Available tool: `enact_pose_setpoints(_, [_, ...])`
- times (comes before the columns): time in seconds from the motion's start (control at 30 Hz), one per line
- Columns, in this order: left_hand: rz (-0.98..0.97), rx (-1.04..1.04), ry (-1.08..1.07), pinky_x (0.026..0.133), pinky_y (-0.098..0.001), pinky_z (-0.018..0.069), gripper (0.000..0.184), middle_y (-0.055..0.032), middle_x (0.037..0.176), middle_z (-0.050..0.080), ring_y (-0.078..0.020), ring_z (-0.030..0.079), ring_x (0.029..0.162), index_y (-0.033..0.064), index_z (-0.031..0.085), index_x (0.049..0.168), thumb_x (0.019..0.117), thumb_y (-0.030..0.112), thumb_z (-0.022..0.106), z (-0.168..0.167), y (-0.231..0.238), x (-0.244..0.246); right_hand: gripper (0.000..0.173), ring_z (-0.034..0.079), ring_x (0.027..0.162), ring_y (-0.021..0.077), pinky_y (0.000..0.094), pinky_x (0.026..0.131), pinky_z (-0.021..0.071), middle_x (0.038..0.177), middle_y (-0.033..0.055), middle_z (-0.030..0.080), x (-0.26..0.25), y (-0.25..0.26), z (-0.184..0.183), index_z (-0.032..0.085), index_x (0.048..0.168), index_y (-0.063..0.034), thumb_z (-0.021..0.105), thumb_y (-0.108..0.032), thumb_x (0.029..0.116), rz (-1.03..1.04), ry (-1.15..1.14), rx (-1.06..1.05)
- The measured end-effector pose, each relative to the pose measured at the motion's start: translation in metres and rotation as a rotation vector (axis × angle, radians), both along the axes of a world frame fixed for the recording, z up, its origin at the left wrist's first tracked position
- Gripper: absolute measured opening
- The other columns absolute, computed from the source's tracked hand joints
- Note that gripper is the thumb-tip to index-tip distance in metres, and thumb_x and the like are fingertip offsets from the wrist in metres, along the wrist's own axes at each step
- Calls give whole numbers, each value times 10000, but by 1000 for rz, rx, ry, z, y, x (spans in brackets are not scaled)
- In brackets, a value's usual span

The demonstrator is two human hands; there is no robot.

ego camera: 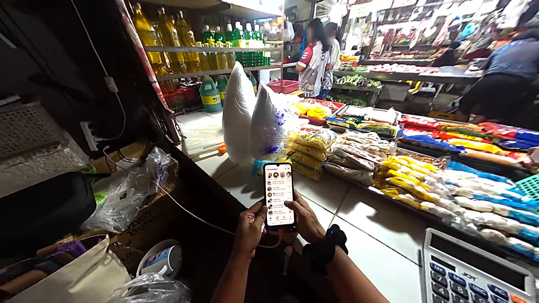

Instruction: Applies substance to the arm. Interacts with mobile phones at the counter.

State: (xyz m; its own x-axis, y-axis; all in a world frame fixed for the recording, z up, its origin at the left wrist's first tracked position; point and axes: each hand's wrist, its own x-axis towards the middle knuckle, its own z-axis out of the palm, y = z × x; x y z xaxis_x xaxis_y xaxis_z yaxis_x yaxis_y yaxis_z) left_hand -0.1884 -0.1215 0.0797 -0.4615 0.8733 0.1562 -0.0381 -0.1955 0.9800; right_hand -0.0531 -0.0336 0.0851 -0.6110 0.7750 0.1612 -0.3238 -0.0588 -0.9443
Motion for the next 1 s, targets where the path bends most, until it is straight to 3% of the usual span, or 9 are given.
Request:
enact_pose_setpoints(0.43, [-7,6,-25,421,-153,419,235,-16,793,696,-5,524,491,-33,688,1135,1056,40,479,0,0,2,421,695,1021,88,285,915,588,1184,77,668,-1,0,-1,370,1451,9,289,-123,1060,-38,0,15])
enact_pose_setpoints(0.57, [3,30,-9,556,-159,505,238,-16,869,728,-6,622,636,-34,695,1123,1049,26,477,-2,0,2,445,684,1056,89,282,948,575,1210,85,657,0,2,-5,338,1482,15,269,-186,1091,-18,8,35])
enact_pose_setpoints(0.6, [-2,34,-9,589,-162,524,239,-18,884,734,-10,643,669,-38,693,1126,1050,25,475,-3,0,2,432,693,1035,94,289,932,584,1185,80,665,0,2,-5,348,1463,9,286,-181,1080,-10,20,25])
enact_pose_setpoints(0.7, [-3,31,-26,493,-159,475,233,-15,829,718,-8,588,568,-34,694,1099,1052,33,476,-4,1,2,424,705,987,101,297,892,598,1139,70,677,0,3,-5,372,1420,9,373,-110,1013,8,37,8])
enact_pose_setpoints(0.77, [1,17,-30,439,-153,427,228,-10,789,698,-1,533,506,-34,689,1096,1052,34,476,-3,0,2,517,697,997,91,285,892,591,1166,74,666,0,3,-4,357,1427,22,436,-24,917,15,29,16])
enact_pose_setpoints(0.87, [-5,2,-26,430,-153,440,229,-11,797,692,-5,528,487,-40,676,1125,1055,42,474,-2,-1,2,703,686,1032,75,269,897,589,1221,79,640,2,2,-2,306,1451,39,514,61,780,22,-10,50])
enact_pose_setpoints(0.93, [-3,3,-27,431,-151,442,229,-13,805,696,-3,528,487,-41,677,1123,1052,41,474,-2,-1,2,736,688,1035,76,264,900,591,1231,84,641,2,0,-1,294,1462,45,542,77,769,18,-27,64])
enact_pose_setpoints(1.0, [-1,6,-32,430,-155,436,231,-20,812,700,-5,527,492,-45,679,1132,1054,42,480,-2,-1,1,659,688,1043,87,267,917,585,1238,97,640,2,1,-1,298,1468,44,516,67,846,25,-23,63])
